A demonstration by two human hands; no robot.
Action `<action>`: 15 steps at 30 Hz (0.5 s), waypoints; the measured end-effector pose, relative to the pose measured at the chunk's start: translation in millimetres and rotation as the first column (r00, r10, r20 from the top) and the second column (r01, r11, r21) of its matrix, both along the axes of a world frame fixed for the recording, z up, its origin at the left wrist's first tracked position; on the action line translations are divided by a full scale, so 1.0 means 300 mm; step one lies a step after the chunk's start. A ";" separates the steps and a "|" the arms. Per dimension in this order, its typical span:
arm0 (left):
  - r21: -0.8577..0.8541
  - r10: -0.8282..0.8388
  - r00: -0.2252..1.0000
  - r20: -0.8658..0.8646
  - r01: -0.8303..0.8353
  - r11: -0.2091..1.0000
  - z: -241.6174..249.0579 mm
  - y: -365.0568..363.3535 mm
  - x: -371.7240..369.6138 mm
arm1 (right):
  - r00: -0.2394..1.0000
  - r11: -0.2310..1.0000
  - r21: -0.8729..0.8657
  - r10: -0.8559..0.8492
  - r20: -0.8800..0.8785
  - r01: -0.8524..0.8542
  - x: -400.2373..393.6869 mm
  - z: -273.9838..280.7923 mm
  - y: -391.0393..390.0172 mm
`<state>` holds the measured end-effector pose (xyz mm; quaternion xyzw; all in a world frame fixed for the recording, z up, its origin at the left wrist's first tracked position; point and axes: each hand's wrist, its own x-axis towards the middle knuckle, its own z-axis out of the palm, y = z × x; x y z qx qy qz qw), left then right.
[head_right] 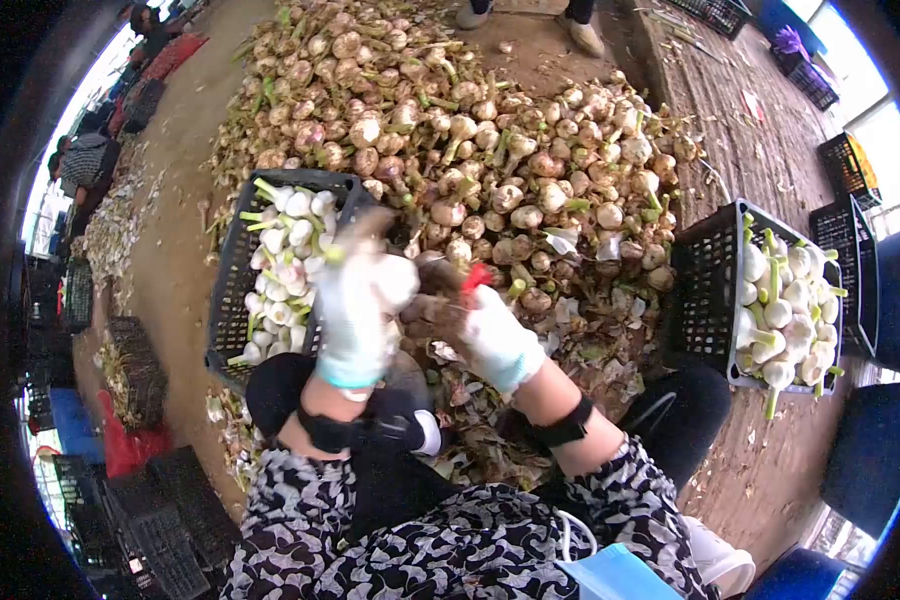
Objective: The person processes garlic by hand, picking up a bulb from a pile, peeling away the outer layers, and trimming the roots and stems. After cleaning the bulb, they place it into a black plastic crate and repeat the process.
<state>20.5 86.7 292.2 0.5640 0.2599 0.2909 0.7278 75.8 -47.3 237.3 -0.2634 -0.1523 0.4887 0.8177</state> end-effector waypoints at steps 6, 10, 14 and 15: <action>0.959 0.746 0.651 -0.139 -0.101 0.266 0.141 0.201 -0.078 | 0.489 0.160 -0.667 0.561 0.668 0.728 0.371 -0.256 0.021; 0.540 0.253 0.950 -0.182 -0.118 0.833 0.096 0.171 -0.045 | 0.360 -0.141 -0.423 0.788 0.500 0.895 0.582 -0.330 0.050; 0.147 -0.096 0.966 -0.241 0.134 0.980 0.096 0.121 -0.005 | 0.323 -0.149 -0.454 0.885 0.335 0.878 0.678 -0.377 0.067; 0.165 -0.109 0.964 -0.244 0.152 0.975 0.083 0.112 0.004 | 0.262 -0.109 -0.396 0.897 0.356 0.912 0.679 -0.373 0.057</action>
